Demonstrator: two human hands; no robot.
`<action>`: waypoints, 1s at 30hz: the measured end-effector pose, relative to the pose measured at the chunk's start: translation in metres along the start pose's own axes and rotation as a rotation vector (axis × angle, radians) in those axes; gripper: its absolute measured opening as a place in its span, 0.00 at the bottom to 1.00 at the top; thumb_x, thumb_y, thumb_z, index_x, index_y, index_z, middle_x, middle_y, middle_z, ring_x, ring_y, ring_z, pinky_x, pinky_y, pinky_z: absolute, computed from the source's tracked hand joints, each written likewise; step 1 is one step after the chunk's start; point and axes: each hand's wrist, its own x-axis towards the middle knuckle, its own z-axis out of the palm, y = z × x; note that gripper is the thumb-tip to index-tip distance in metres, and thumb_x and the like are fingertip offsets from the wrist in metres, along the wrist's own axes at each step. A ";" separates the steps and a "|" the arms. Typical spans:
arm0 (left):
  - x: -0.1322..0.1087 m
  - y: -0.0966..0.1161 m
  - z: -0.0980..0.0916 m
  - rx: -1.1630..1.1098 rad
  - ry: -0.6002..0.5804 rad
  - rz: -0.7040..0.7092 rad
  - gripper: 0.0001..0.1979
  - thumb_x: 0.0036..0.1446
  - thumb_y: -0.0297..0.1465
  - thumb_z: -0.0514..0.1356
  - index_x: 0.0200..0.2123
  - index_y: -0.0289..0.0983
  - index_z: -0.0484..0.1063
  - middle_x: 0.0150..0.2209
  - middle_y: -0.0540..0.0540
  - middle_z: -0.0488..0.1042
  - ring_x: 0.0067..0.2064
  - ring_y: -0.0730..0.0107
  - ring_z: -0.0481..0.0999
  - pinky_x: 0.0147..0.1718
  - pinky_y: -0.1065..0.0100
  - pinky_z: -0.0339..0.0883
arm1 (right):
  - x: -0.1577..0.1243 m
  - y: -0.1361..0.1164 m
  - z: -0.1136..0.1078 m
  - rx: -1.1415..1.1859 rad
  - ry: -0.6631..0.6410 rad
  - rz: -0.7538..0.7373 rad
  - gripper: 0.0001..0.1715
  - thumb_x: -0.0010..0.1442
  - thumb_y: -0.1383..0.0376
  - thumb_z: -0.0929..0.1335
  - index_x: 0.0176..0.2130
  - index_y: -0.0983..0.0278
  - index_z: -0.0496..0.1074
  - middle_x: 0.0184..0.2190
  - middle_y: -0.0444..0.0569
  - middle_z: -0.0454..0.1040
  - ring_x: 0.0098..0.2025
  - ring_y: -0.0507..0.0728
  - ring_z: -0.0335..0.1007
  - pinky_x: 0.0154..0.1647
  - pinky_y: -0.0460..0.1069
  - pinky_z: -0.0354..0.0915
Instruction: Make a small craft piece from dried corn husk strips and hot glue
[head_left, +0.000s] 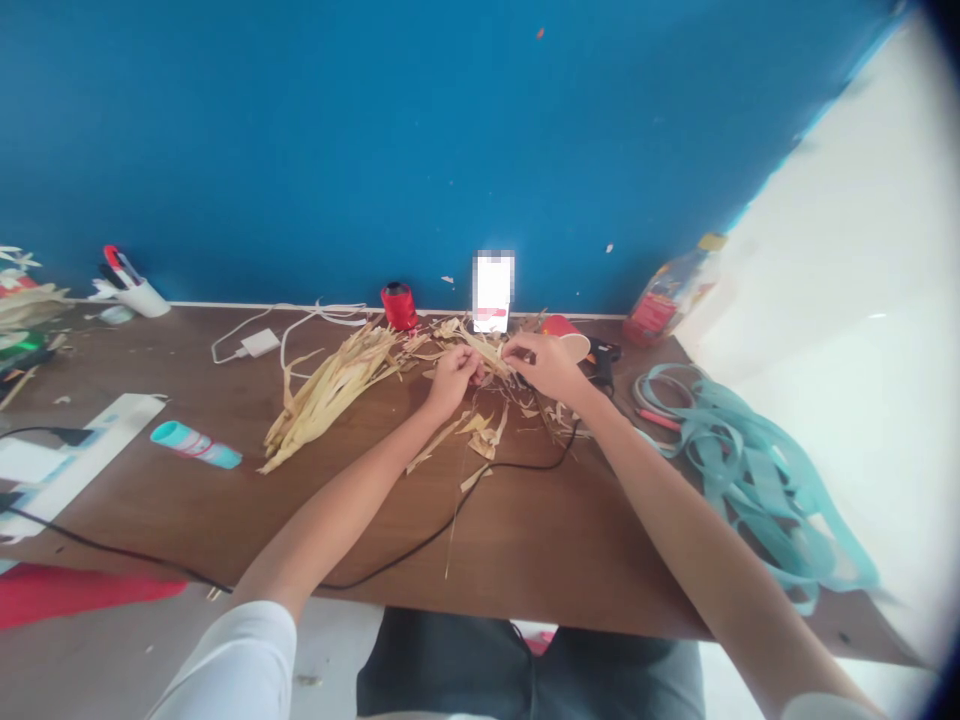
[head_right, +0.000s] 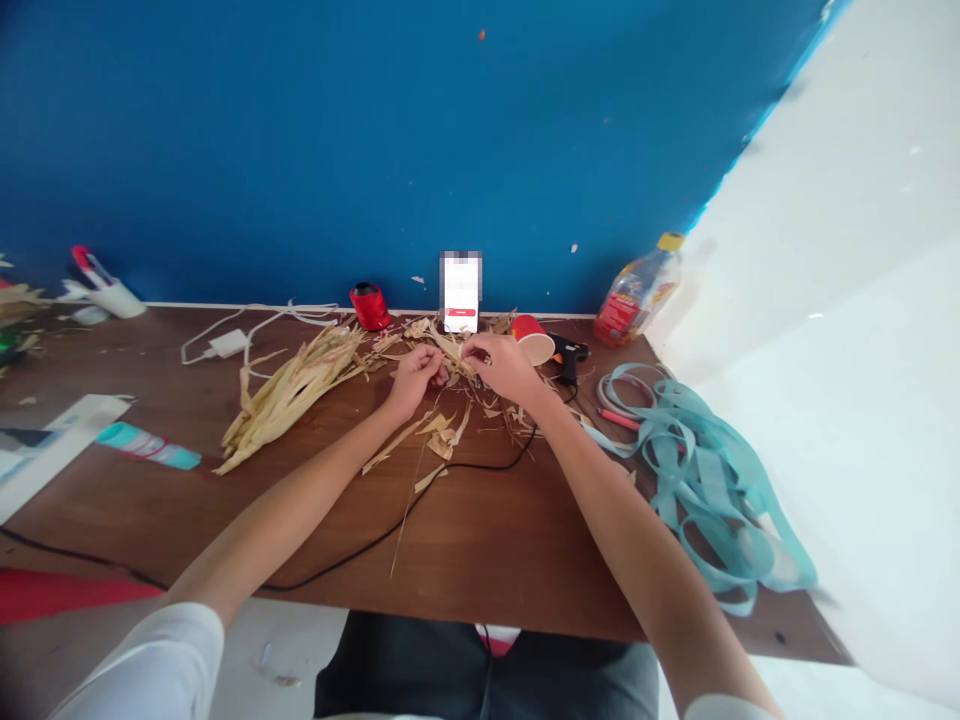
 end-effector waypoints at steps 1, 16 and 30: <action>0.000 0.000 0.000 0.005 0.000 -0.008 0.11 0.56 0.36 0.58 0.28 0.35 0.64 0.21 0.52 0.67 0.21 0.78 0.65 0.22 0.73 0.58 | 0.000 0.000 0.000 0.001 -0.001 -0.001 0.07 0.56 0.68 0.65 0.33 0.60 0.74 0.33 0.46 0.76 0.35 0.56 0.70 0.36 0.50 0.61; -0.001 -0.002 -0.002 0.141 -0.012 -0.009 0.14 0.55 0.34 0.55 0.19 0.37 0.57 0.17 0.54 0.54 0.21 0.78 0.53 0.22 0.72 0.48 | 0.000 0.003 -0.003 0.019 -0.004 -0.008 0.07 0.56 0.68 0.66 0.33 0.60 0.75 0.33 0.46 0.77 0.35 0.56 0.70 0.36 0.51 0.62; -0.005 0.000 -0.002 0.303 0.121 0.094 0.21 0.60 0.40 0.52 0.18 0.36 0.61 0.16 0.53 0.60 0.20 0.76 0.60 0.23 0.71 0.54 | 0.000 0.006 -0.001 -0.007 -0.014 -0.012 0.07 0.56 0.69 0.66 0.34 0.61 0.75 0.34 0.46 0.77 0.36 0.55 0.71 0.36 0.49 0.62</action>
